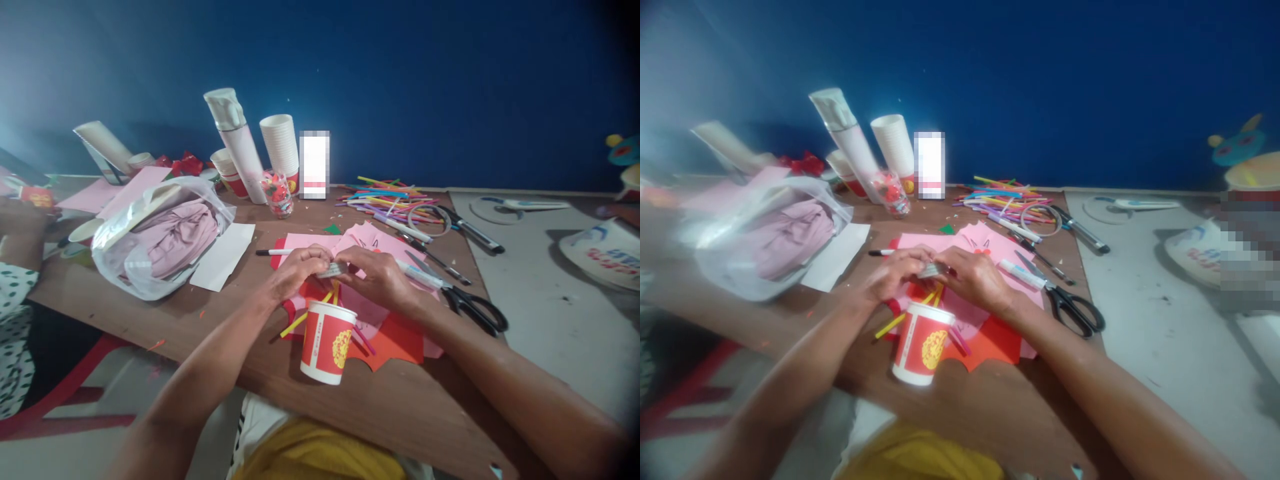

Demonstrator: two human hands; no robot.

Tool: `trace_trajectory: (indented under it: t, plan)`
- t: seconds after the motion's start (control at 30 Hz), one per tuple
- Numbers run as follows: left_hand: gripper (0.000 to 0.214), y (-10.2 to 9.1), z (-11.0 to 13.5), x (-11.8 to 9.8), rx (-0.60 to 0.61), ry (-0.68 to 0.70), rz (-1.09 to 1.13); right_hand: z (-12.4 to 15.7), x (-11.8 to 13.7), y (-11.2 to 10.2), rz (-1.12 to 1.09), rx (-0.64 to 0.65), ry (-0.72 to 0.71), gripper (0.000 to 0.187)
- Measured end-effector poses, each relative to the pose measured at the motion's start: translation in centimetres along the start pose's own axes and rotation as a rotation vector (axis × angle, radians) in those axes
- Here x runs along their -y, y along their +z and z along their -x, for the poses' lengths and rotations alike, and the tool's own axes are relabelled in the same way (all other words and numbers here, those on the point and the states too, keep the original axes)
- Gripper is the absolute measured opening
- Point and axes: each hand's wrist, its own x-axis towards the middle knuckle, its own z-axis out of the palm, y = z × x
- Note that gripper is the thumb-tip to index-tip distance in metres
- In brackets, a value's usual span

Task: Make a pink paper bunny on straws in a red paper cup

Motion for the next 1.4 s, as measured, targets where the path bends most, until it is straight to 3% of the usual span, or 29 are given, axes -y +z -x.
trace_trajectory:
  t: [0.53, 0.73, 1.4]
  plan:
    - [0.011, -0.2, -0.1, -0.2, 0.048, 0.054, -0.169, -0.1, 0.1, 0.0, -0.022, 0.029, 0.005, 0.018]
    - [0.014, -0.5, -0.2, 0.1, 0.069, 0.059, -0.136, 0.0, 0.1, -0.1, -0.048, 0.049, 0.028, 0.017]
    - [0.011, 0.6, 0.4, -1.0, 0.053, -0.075, -0.089, 0.0, -0.1, 0.2, -0.175, 0.019, 0.066, 0.017]
